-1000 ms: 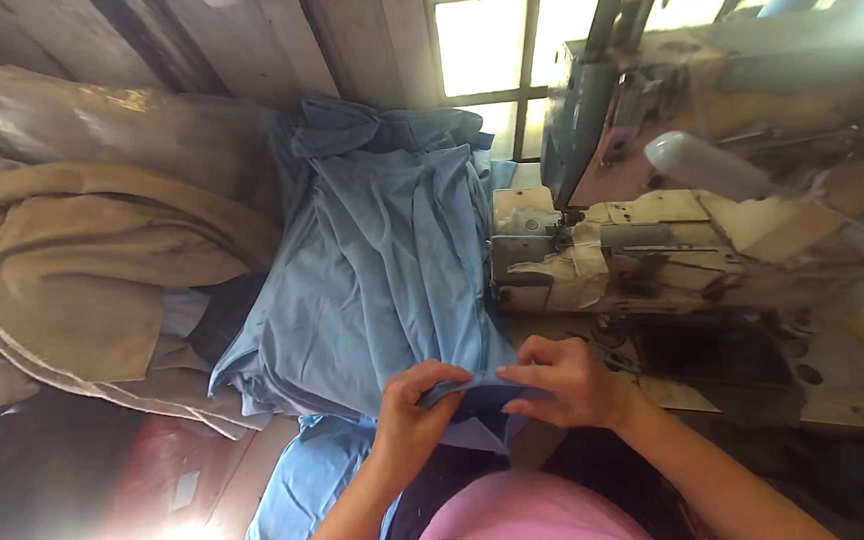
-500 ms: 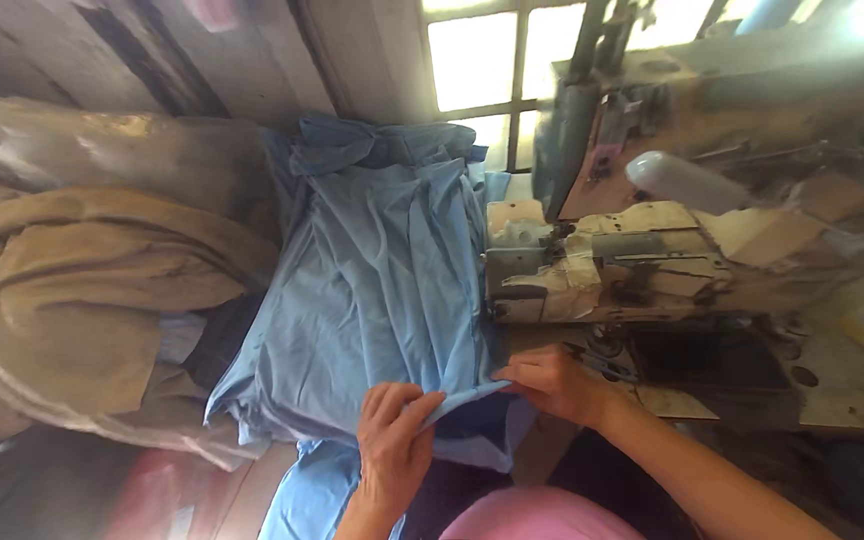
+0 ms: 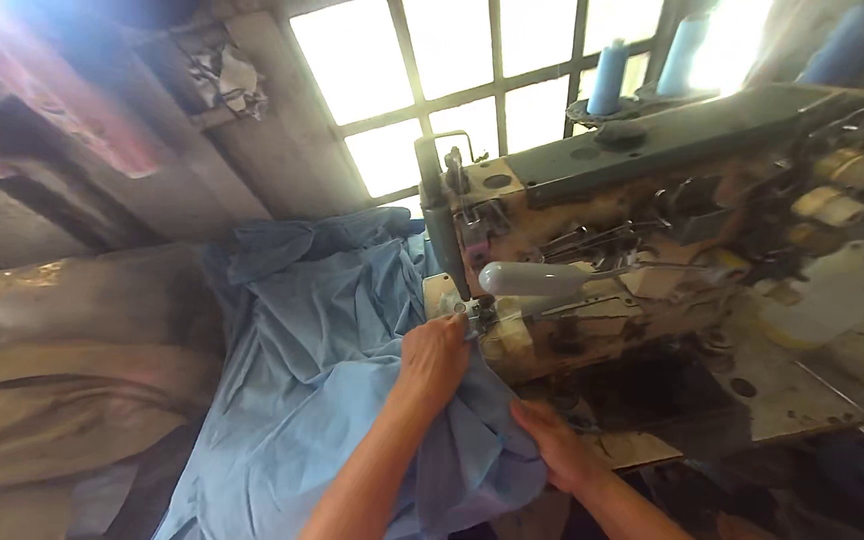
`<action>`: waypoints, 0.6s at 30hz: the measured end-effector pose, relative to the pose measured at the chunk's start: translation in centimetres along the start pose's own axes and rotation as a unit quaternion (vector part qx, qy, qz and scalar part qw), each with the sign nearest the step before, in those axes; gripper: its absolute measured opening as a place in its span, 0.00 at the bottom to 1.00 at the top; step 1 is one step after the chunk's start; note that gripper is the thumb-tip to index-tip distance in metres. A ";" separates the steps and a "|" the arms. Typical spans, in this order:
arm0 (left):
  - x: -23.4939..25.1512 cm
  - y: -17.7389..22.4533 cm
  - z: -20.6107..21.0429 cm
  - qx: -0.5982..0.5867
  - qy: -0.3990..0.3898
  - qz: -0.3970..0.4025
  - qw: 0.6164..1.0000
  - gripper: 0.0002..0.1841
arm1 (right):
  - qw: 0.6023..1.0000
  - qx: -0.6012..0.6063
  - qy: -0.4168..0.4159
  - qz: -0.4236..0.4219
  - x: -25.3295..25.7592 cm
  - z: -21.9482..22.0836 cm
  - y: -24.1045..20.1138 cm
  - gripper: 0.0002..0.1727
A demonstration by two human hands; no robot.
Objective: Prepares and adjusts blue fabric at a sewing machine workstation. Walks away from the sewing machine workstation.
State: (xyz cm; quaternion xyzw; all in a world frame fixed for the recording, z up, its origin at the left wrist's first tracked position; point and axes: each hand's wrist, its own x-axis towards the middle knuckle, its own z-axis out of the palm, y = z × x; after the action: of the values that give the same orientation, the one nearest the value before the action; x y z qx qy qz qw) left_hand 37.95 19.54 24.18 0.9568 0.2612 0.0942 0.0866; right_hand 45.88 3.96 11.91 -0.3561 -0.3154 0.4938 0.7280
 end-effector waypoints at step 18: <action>8.1 -3.6 1.8 -0.184 0.010 -0.001 0.983 0.23 | 0.953 -0.212 0.114 -0.185 4.0 -1.6 1.6 0.26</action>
State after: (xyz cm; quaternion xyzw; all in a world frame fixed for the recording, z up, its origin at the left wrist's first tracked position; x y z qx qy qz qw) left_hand 43.47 26.59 22.78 0.9233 0.2409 0.1497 0.2589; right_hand 47.66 7.86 10.14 -0.4918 -0.3884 0.2283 0.7451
